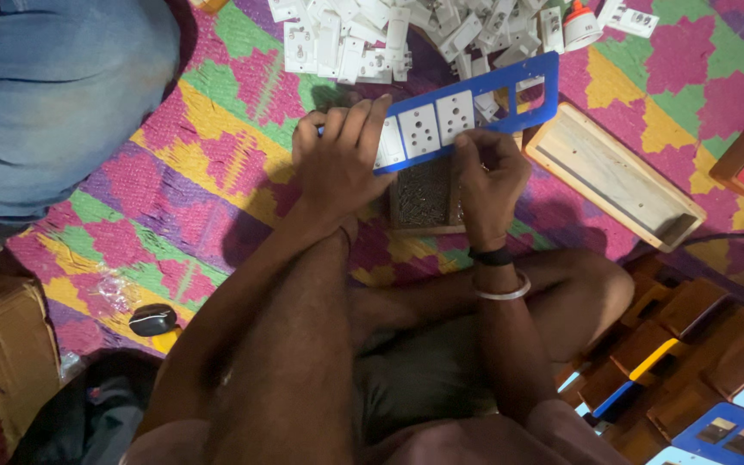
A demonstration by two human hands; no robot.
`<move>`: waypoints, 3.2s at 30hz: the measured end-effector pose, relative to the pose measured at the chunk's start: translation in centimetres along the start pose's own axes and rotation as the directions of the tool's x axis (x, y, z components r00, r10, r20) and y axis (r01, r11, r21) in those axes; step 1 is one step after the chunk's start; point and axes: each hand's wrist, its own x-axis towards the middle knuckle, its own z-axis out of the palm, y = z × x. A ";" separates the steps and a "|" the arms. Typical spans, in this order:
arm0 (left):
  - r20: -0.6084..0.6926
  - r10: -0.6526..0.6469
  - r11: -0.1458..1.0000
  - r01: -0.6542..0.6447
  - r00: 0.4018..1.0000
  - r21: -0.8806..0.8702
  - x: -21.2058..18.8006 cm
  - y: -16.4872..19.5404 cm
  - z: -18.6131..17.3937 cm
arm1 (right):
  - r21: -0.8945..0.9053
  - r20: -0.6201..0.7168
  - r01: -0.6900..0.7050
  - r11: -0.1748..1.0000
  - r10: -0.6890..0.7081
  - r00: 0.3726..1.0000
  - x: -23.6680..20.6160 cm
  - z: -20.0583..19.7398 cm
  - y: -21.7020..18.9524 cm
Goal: The person sits on a colorful mat and assembles small metal pins into white plastic electrical switch modules using a blue plastic jig. They repeatedly pick pins from a wooden box and insert them into the modules, occasionally adjusting the jig and handling the components.
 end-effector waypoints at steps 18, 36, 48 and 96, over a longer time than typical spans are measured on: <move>-0.069 -0.135 0.989 0.131 0.988 -0.064 0.1 0.3 0.7 | 0.069 0.111 -0.075 0.995 0.067 0.992 -0.4 -0.9 0.9; -0.020 -0.078 0.997 0.077 0.997 -0.025 -0.2 0.0 0.7 | 0.215 0.429 -0.186 0.959 0.078 0.900 -2.3 -1.3 3.6; 0.044 0.029 0.999 -0.031 0.999 0.040 -0.4 -0.4 0.6 | 0.016 0.175 -0.005 1.000 0.002 0.985 0.5 -3.1 -0.4; 0.007 0.506 0.859 -0.504 0.862 -0.091 1.7 0.5 0.7 | 0.592 0.070 -0.151 0.792 0.136 0.988 0.8 -4.2 0.7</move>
